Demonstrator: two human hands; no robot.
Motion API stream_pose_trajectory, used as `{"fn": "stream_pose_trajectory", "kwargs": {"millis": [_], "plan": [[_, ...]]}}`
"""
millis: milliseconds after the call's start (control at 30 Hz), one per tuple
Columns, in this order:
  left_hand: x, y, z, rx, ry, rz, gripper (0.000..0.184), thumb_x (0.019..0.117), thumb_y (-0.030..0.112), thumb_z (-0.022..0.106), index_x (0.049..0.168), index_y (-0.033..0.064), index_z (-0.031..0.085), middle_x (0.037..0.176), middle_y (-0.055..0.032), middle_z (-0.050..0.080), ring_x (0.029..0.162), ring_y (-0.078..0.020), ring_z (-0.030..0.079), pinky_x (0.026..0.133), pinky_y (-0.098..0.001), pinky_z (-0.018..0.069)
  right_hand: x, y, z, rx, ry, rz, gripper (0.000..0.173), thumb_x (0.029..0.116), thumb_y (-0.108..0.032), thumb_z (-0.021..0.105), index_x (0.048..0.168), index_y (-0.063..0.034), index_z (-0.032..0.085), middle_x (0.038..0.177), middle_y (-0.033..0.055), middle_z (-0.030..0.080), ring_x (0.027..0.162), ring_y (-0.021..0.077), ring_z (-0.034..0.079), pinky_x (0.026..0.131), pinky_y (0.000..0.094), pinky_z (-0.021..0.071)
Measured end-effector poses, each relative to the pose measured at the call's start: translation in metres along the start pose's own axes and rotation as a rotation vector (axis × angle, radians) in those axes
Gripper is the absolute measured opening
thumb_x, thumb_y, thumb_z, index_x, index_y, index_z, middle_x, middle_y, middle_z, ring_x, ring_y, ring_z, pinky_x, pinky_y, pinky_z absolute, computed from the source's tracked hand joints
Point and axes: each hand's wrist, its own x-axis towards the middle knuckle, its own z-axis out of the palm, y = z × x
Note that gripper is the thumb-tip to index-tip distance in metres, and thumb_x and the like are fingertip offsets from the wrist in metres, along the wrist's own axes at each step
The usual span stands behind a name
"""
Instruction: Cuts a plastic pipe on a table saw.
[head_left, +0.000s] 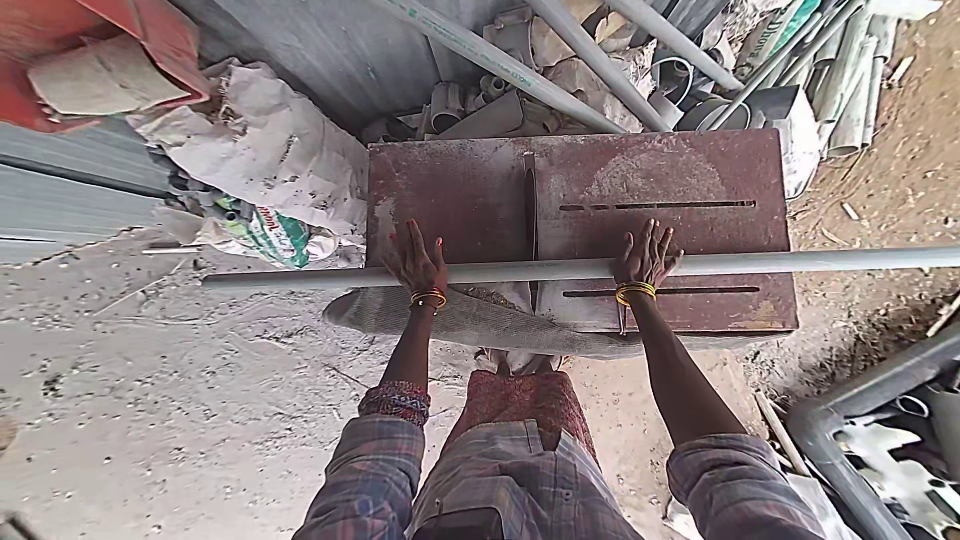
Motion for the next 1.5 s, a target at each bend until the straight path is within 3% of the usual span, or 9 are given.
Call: {"fn": "stream_pose_trajectory", "kwargs": {"millis": [233,600,700,800,933,1033,1200,1333,1500], "plan": [[0.009,0.004,-0.003,0.029,-0.091,-0.052,0.068,0.1065,0.052,0.040,0.165,0.0213,0.023,0.169,-0.0073,0.029,0.158,-0.0357,0.016,0.123,-0.0665,0.0017,0.008,0.002,0.003,-0.011,-0.027,0.011,0.072,0.1077,-0.053,0.023,0.163,-0.0085,0.025,0.170,0.0118,0.027,0.159,0.0341,0.015,0.122,0.0690,0.0047],[0.026,0.007,0.003,0.035,-0.147,-0.148,0.078,0.1046,0.059,0.037,0.166,0.0161,0.016,0.172,-0.0089,0.020,0.159,-0.0388,0.012,0.120,-0.0723,0.0021,0.017,-0.006,0.002,-0.018,-0.046,0.072,0.071,0.1086,-0.052,0.024,0.164,-0.0077,0.022,0.170,0.0131,0.025,0.159,0.0342,0.015,0.122,0.0685,0.0038],[0.026,0.007,0.003,0.026,-0.109,-0.130,0.073,0.1062,0.056,0.036,0.166,0.0173,0.020,0.171,-0.0072,0.023,0.158,-0.0377,0.014,0.120,-0.0717,0.0040,0.018,-0.008,0.000,-0.010,-0.054,0.082,0.073,0.1083,-0.053,0.023,0.164,-0.0074,0.020,0.170,0.0134,0.024,0.159,0.0343,0.014,0.122,0.0688,0.0029],[0.022,0.005,0.006,-0.037,-0.019,-0.063,0.056,0.1086,0.047,0.036,0.161,0.0251,0.037,0.165,-0.0007,0.038,0.156,-0.0314,0.027,0.123,-0.0664,0.0094,0.017,-0.011,0.000,-0.020,-0.047,0.122,0.072,0.1085,-0.052,0.023,0.165,-0.0083,0.019,0.170,0.0132,0.024,0.159,0.0349,0.013,0.122,0.0697,0.0019],[0.005,0.009,0.000,-0.103,0.031,0.190,0.053,0.1068,0.040,0.038,0.155,0.0197,0.048,0.159,-0.0045,0.048,0.153,-0.0373,0.032,0.121,-0.0696,0.0098,0.022,-0.008,0.013,-0.035,0.017,0.176,0.071,0.1083,-0.052,0.025,0.165,-0.0089,0.020,0.170,0.0142,0.026,0.159,0.0337,0.018,0.121,0.0709,0.0036],[-0.013,0.023,0.007,-0.001,-0.012,0.309,0.060,0.1064,0.045,0.035,0.159,0.0181,0.040,0.162,-0.0042,0.043,0.155,-0.0383,0.028,0.119,-0.0742,0.0050,0.027,-0.016,0.008,-0.041,-0.003,0.228,0.075,0.1067,-0.054,0.029,0.165,-0.0086,0.019,0.170,0.0137,0.024,0.159,0.0324,0.017,0.121,0.0697,0.0013],[-0.006,0.039,0.000,0.131,-0.297,0.181,0.068,0.1086,0.051,0.027,0.166,0.0169,0.016,0.173,-0.0057,0.016,0.160,-0.0350,0.004,0.118,-0.0741,-0.0026,0.027,-0.016,0.009,-0.009,0.005,0.228,0.072,0.1069,-0.053,0.028,0.163,-0.0074,0.027,0.168,0.0122,0.030,0.159,0.0305,0.018,0.122,0.0688,-0.0012],[0.007,0.041,-0.003,0.178,-0.369,0.186,0.066,0.1094,0.050,0.027,0.166,0.0182,0.018,0.173,-0.0029,0.015,0.160,-0.0323,0.005,0.119,-0.0742,0.0005,0.025,-0.026,-0.001,-0.007,-0.050,0.231,0.071,0.1076,-0.054,0.023,0.159,-0.0071,0.036,0.167,0.0122,0.033,0.159,0.0329,0.019,0.122,0.0694,0.0001],[0.012,0.041,0.000,0.142,-0.340,0.197,0.070,0.1084,0.051,0.031,0.167,0.0171,0.014,0.174,-0.0032,0.012,0.160,-0.0331,0.004,0.118,-0.0753,0.0014,0.006,-0.004,0.001,0.048,0.036,-0.110,0.085,0.0999,-0.069,0.030,0.158,-0.0089,0.039,0.164,0.0118,0.040,0.157,0.0354,0.024,0.122,0.0706,0.0030]]}}
